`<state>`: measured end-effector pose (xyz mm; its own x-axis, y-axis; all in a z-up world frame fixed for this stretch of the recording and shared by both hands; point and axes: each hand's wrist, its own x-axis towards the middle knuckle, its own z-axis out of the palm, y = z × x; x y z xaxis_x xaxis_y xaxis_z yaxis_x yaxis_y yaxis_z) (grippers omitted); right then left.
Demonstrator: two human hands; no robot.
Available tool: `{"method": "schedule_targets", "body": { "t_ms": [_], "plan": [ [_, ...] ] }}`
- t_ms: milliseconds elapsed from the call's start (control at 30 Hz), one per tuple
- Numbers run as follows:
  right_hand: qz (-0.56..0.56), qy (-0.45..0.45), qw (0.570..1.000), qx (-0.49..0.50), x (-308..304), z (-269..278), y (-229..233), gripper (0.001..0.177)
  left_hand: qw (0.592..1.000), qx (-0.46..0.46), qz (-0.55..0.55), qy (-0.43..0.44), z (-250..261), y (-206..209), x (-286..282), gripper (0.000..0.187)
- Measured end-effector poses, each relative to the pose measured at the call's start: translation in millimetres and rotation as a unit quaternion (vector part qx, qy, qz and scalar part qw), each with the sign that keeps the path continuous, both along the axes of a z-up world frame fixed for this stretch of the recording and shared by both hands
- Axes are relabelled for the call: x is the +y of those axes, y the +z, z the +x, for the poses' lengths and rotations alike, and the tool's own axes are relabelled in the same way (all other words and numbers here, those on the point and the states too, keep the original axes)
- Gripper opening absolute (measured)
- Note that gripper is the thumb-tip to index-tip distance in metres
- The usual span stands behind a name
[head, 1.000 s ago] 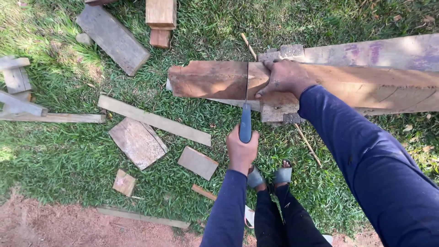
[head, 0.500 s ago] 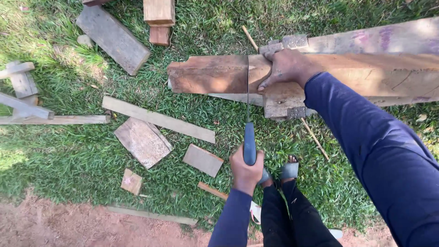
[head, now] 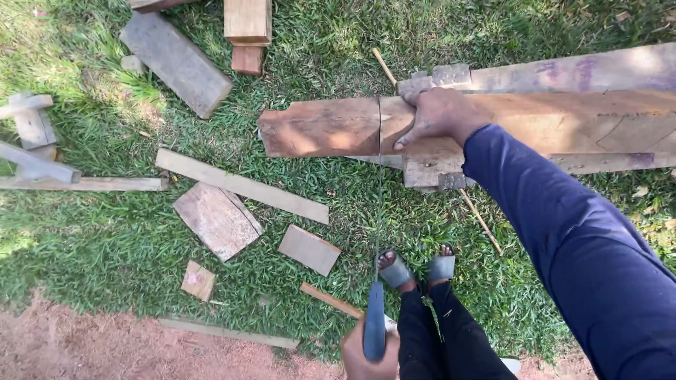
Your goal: Saw through a wooden plank using a hand saw while it rests on a wooden bench outdoors.
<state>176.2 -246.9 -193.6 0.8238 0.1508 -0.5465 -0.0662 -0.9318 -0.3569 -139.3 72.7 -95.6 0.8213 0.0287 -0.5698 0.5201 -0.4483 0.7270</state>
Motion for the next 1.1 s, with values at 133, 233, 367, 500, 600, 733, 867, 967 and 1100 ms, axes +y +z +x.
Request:
{"method": "schedule_targets", "body": {
  "t_ms": [133,233,367,500,600,733,867,967,1100],
  "plan": [
    [-0.008,0.032,0.999,-0.039,1,-4,-7,0.114,0.994,-0.096,-0.045,-0.019,117,-43,-57,0.018],
    [-0.002,0.026,0.999,-0.024,-3,-1,-8,0.115,0.986,-0.164,-0.004,-0.018,169,-65,-90,0.017],
    [0.005,-0.027,1.0,0.008,7,-7,9,0.112,0.991,-0.132,0.007,-0.018,160,-45,-83,0.018],
    [0.011,-0.05,0.999,0.017,2,1,6,0.115,0.997,-0.049,-0.052,0.007,92,-7,-48,0.014],
    [-0.001,-0.024,1.0,-0.008,0,-1,-13,0.122,0.999,-0.034,-0.003,0.025,12,10,-7,0.031],
    [-0.01,0.009,0.998,-0.066,-1,-10,-12,0.121,1.0,-0.007,0.015,0.002,43,-4,-23,0.016],
    [-0.006,0.012,0.998,-0.062,0,-13,-23,0.125,0.993,-0.114,0.001,-0.022,135,-34,-69,0.019],
    [-0.014,0.0,0.999,-0.04,-6,2,-18,0.123,0.991,-0.134,-0.004,-0.009,167,-45,-82,0.02],
    [0.023,-0.039,0.999,0.0,-7,0,-32,0.118,0.992,-0.125,0.006,-0.03,137,-28,-65,0.022]
  ]
}}
